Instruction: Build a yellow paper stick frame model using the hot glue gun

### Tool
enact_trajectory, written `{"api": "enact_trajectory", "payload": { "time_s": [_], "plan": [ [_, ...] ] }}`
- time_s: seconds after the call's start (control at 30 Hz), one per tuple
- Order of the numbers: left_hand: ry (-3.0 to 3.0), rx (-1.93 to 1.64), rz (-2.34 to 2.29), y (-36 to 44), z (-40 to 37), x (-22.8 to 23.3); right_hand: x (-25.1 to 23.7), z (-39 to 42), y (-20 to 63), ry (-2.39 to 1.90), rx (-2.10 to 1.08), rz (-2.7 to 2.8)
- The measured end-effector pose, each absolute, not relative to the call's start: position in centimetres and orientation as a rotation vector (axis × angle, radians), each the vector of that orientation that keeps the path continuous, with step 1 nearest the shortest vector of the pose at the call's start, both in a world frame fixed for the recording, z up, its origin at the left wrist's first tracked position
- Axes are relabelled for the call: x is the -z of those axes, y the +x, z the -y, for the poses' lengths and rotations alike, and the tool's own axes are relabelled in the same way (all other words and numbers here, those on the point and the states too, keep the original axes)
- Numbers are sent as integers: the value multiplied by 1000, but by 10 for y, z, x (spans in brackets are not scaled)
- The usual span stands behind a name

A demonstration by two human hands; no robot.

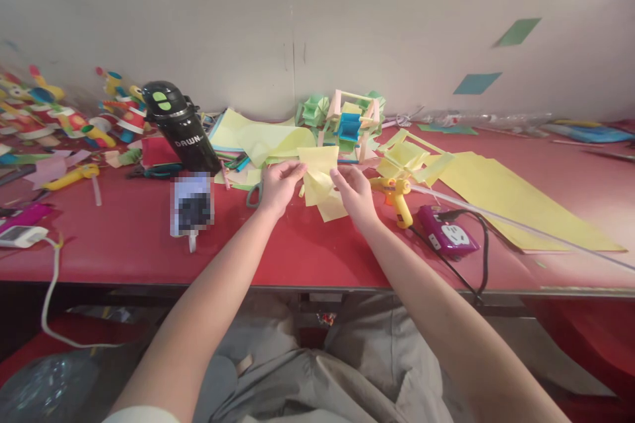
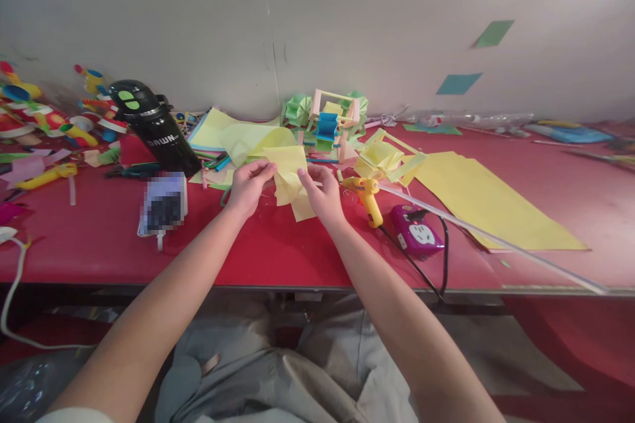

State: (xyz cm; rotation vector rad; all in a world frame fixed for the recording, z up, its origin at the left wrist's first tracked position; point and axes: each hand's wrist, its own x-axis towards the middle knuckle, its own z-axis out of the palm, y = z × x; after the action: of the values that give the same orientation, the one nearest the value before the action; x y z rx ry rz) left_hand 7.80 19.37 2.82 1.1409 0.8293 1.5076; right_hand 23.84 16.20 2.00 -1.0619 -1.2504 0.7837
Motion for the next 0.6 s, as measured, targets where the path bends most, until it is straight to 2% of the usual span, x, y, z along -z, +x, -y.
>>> {"api": "enact_trajectory", "payload": {
  "time_s": [0.17,0.6],
  "plan": [
    [1186,-1396,-845,81,-189,-30,-19,-161,241,-1087,-999,1353],
    [1033,-1422,-978,70,-200,-31,-22,-163,242,-1154,-934,1464]
  ]
}}
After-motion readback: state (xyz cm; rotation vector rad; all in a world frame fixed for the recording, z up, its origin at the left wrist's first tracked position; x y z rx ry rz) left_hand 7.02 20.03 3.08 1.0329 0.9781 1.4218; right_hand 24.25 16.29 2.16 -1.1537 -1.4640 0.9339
